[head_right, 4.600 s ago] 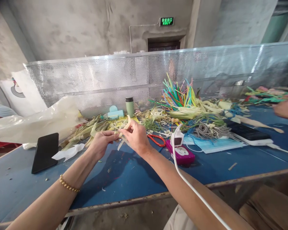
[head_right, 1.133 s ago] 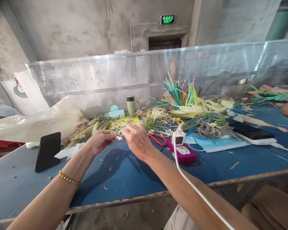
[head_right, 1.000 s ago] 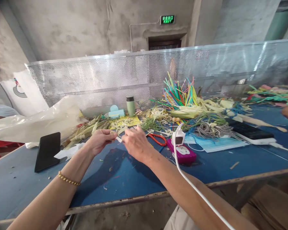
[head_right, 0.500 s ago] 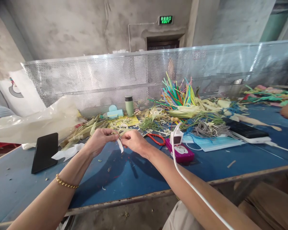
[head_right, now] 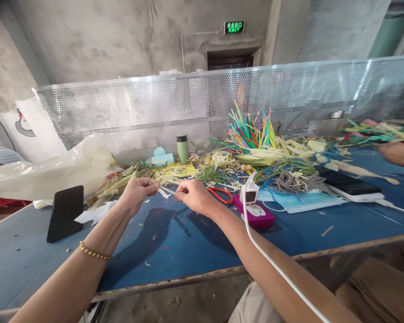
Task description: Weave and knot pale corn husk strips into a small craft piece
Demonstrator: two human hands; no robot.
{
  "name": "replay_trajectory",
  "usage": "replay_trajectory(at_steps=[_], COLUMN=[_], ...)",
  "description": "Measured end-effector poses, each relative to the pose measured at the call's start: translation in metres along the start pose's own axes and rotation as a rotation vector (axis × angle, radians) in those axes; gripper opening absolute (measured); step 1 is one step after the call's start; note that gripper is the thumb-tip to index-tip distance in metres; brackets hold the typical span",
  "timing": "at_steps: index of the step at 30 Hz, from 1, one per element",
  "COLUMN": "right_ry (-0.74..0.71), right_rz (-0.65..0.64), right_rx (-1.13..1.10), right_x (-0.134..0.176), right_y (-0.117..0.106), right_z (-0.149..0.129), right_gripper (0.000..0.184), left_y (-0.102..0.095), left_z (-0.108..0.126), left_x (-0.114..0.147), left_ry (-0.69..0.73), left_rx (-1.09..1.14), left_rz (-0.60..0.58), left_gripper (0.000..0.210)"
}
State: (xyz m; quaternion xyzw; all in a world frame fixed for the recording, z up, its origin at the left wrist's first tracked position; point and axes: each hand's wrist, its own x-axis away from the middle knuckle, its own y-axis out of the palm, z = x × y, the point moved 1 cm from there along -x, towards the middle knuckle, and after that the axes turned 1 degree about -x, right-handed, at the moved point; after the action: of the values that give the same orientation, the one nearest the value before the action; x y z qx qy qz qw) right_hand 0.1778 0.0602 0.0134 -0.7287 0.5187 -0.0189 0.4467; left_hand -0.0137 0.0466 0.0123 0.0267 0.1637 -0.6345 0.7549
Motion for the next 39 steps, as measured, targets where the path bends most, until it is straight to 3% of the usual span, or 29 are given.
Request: replay_trajectory(at_steps=[4,7,12,16,19,23,28,34,39], right_ry=[0.031,0.074,-0.060,0.041,0.081,0.055,-0.049,-0.171,-0.147], right_rz=[-0.072,-0.104,-0.110,-0.053,-0.016,-0.093,-0.174,-0.289,-0.228], right_rx=[0.238,0.403,0.118,-0.055,-0.108,-0.160,-0.205,-0.286,-0.270], right_x=[0.001,0.002,0.001,-0.001,0.001,0.004,0.004,0.004,0.005], right_y=[-0.010,-0.017,-0.015,0.001,0.007,0.004,-0.002,-0.011,-0.011], right_z=[0.012,0.016,0.002,-0.008,-0.012,-0.013,-0.010,-0.004,-0.002], right_gripper=[0.013,0.013,0.022,0.019,0.024,0.034,0.026,0.029,0.019], left_y=[-0.004,-0.003,0.002,0.008,0.010,0.010,0.008,0.008,0.010], left_z=[0.000,-0.001,-0.001,0.002,0.003,0.003,0.004,0.006,0.009], left_x=[-0.002,-0.003,-0.001,0.004,0.005,0.005,0.005,0.008,0.011], left_ry=[0.006,0.036,0.077,0.084,0.071,0.046,0.054,0.050,0.042], left_rx=[0.003,-0.030,-0.123,-0.118,-0.113,-0.101,-0.146,-0.150,-0.165], left_rz=[0.069,0.056,-0.011,-0.087,-0.103,-0.099,-0.118,-0.173,-0.229], left_gripper=[0.024,0.021,0.019,0.019,0.021,0.021,0.021,0.016,0.013])
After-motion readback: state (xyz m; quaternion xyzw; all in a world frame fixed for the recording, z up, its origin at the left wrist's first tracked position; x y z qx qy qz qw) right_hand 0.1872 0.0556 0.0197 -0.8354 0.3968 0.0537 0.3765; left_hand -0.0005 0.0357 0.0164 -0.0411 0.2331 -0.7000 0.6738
